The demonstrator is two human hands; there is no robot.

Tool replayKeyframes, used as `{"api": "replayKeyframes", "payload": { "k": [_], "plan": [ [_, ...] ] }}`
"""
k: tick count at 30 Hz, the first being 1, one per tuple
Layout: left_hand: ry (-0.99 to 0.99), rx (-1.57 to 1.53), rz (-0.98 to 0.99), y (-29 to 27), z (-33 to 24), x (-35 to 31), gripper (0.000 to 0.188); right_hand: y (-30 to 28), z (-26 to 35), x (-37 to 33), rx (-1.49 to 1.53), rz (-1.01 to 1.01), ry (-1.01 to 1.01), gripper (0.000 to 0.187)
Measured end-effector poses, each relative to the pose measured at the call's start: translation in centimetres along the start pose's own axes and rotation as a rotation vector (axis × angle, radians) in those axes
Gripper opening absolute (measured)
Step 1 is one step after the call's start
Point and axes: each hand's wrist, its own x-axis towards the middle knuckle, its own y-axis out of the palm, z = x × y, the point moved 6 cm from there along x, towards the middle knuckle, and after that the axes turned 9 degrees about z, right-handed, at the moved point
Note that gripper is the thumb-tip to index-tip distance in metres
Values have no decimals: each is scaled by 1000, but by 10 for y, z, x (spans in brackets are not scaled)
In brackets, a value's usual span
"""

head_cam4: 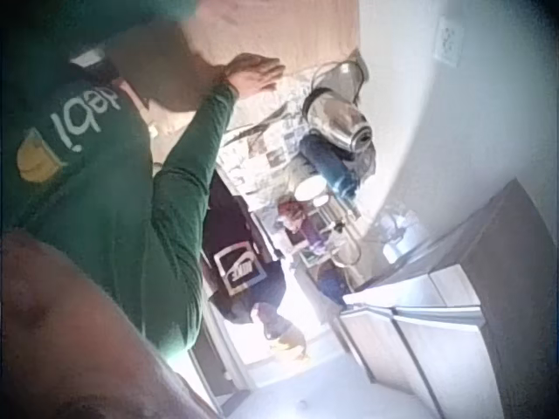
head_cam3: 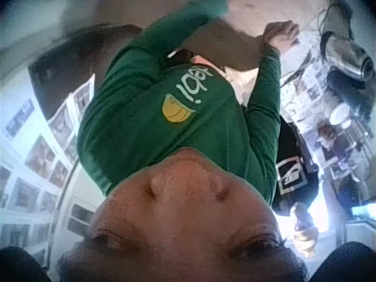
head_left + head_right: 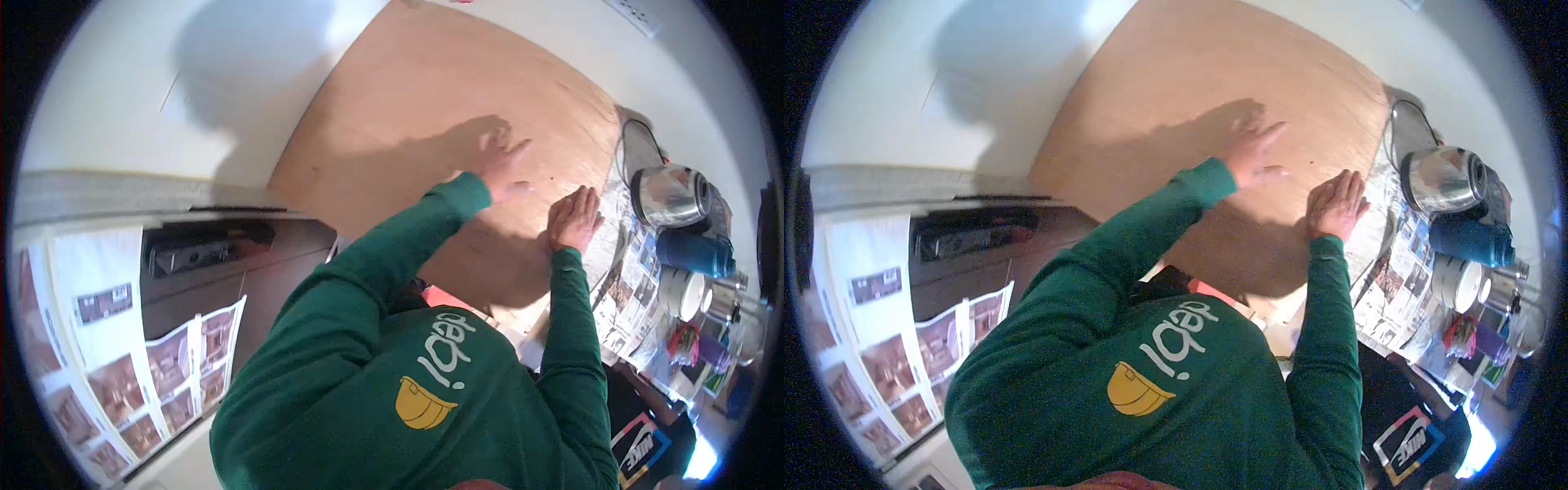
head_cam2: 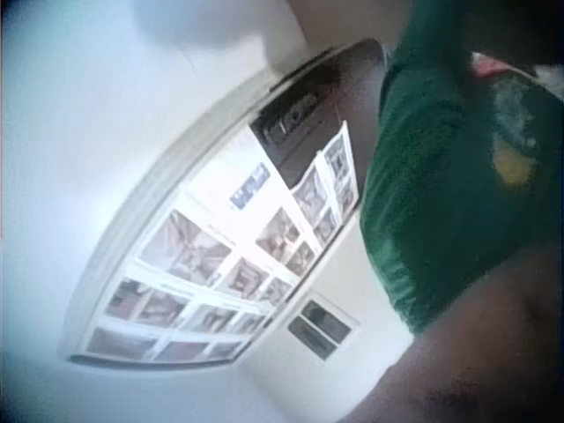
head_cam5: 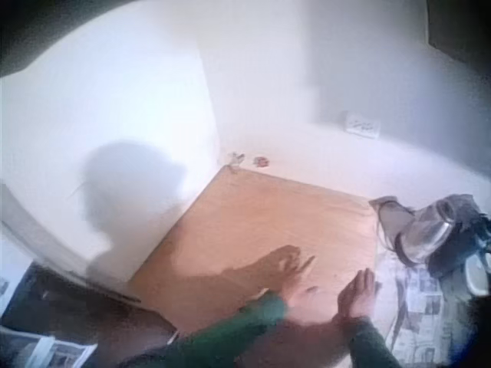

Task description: The person carries a wood panel, fits it against the wall and existing cabinetry, then positions another panel on top of a lower cabinet frame, aligning it by hand and checking the fit with an assistant.

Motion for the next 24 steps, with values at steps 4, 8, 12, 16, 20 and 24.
{"api": "replayKeyframes", "payload": {
  "k": [4,8,12,16,20,24],
  "plan": [
    [-24,-196,-253,-61,37,-145,75,6,-7,1,-57,-54,1,56],
    [-269,-83,-279,-84,32,-289,70,4,-1,1,-86,-101,-48,51],
    [-521,-91,-506,-66,61,-404,58,9,3,3,-116,-45,-58,51],
    [-735,-258,-697,-56,123,-469,50,22,-10,12,-87,-76,-102,53],
    [-755,-281,-773,-64,186,-474,53,32,-24,24,-156,19,-135,53],
    [-766,-278,-859,-77,249,-456,64,28,-28,26,-232,33,-119,54]
  ]
}}
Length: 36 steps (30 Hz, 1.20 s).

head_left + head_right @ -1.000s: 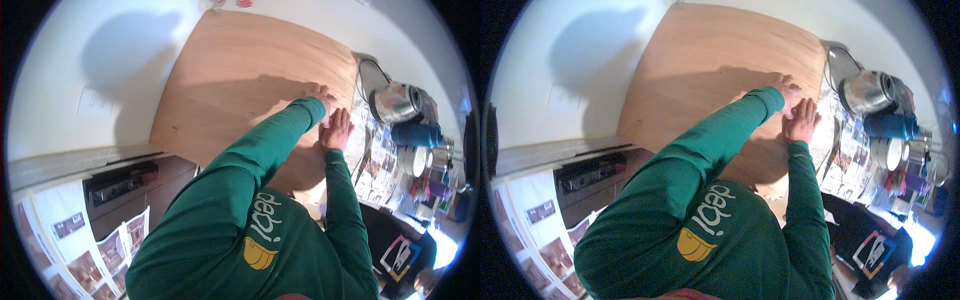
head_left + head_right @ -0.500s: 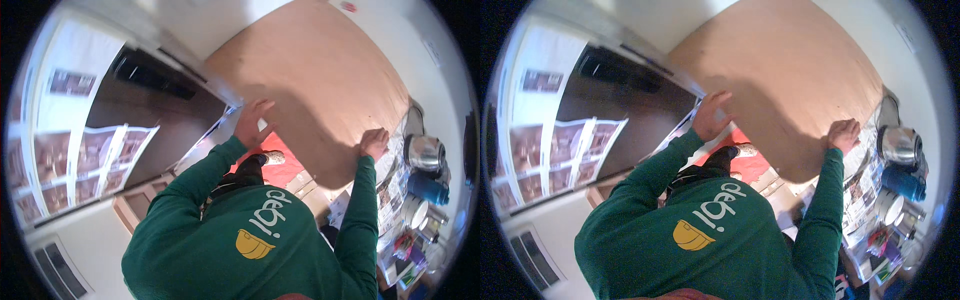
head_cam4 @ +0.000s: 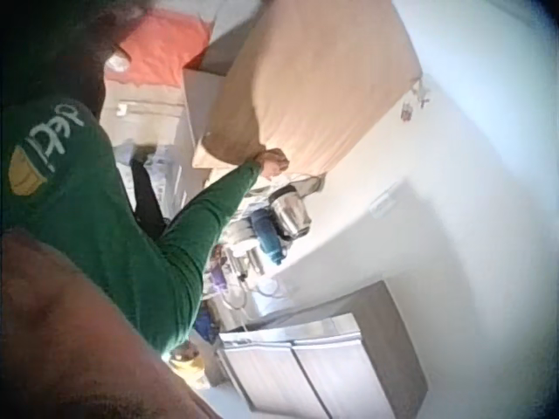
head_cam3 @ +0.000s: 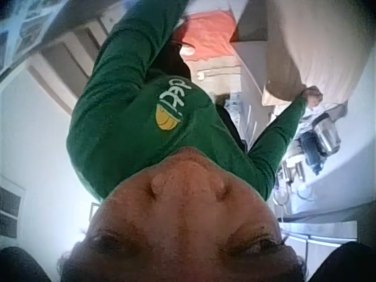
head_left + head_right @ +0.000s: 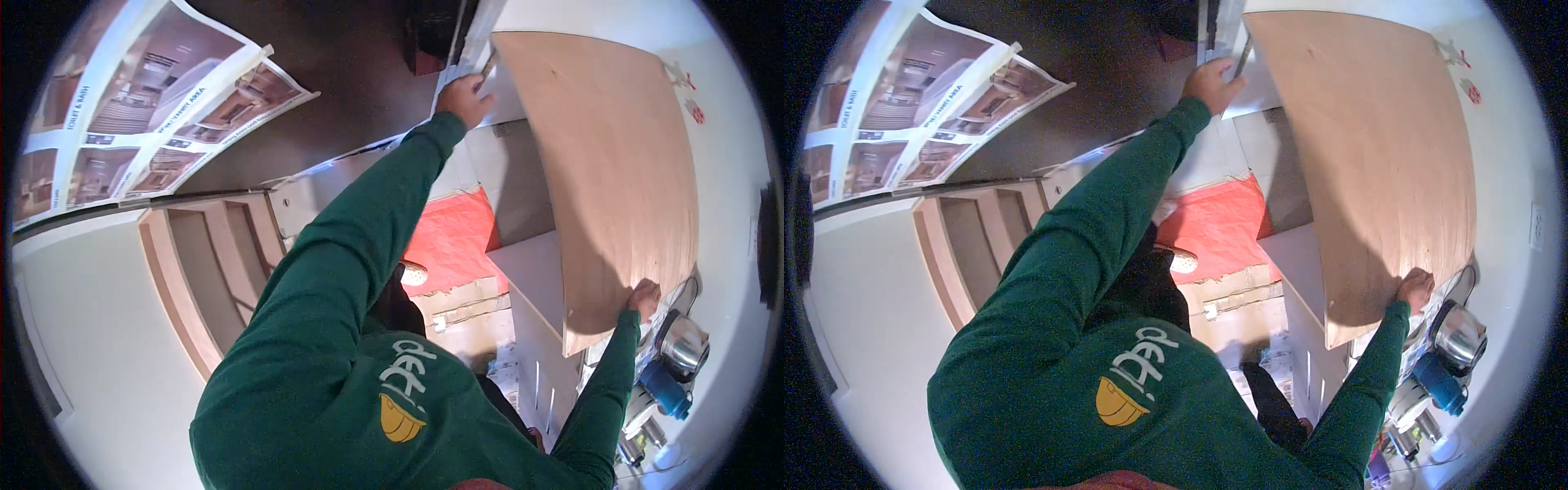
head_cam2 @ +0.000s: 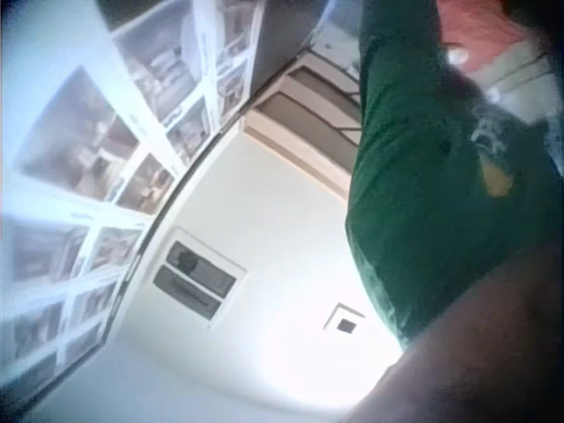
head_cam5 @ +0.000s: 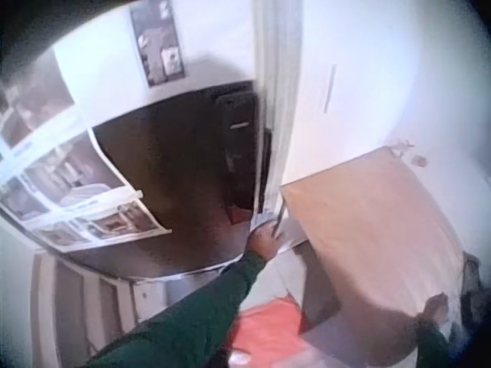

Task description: The person carries a wood panel, fits it against the wall and existing cabinetry, then positions another panel on top of a lower cabinet frame, aligning it by hand and checking the fit with an assistant.

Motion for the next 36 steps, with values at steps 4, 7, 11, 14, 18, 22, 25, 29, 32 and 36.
{"api": "replayKeyframes", "payload": {
  "k": [4,7,11,14,18,22,25,29,32,36],
  "plan": [
    [7,99,-80,7,10,43,64,-1,15,-12,-32,-20,136,51],
    [15,64,-140,24,21,67,62,8,-10,16,-202,31,35,53],
    [-19,-63,-237,44,48,80,58,14,-18,37,-98,52,-164,38],
    [4,-203,-263,58,37,87,52,2,-21,21,-188,14,-249,41],
    [48,-262,-453,63,50,99,45,-5,0,23,-126,59,-71,55],
    [92,-299,-638,69,50,94,42,-11,-13,23,-133,63,4,66],
    [78,-348,-686,76,46,96,40,-14,-15,22,9,-116,-147,54],
    [86,-376,-724,81,42,99,38,-11,-15,25,-113,-162,-240,53],
    [93,-372,-719,80,39,104,37,-9,-7,22,-7,-127,-149,50],
    [91,-372,-691,85,36,110,35,-11,-1,12,-84,-135,-202,48]
  ]
}}
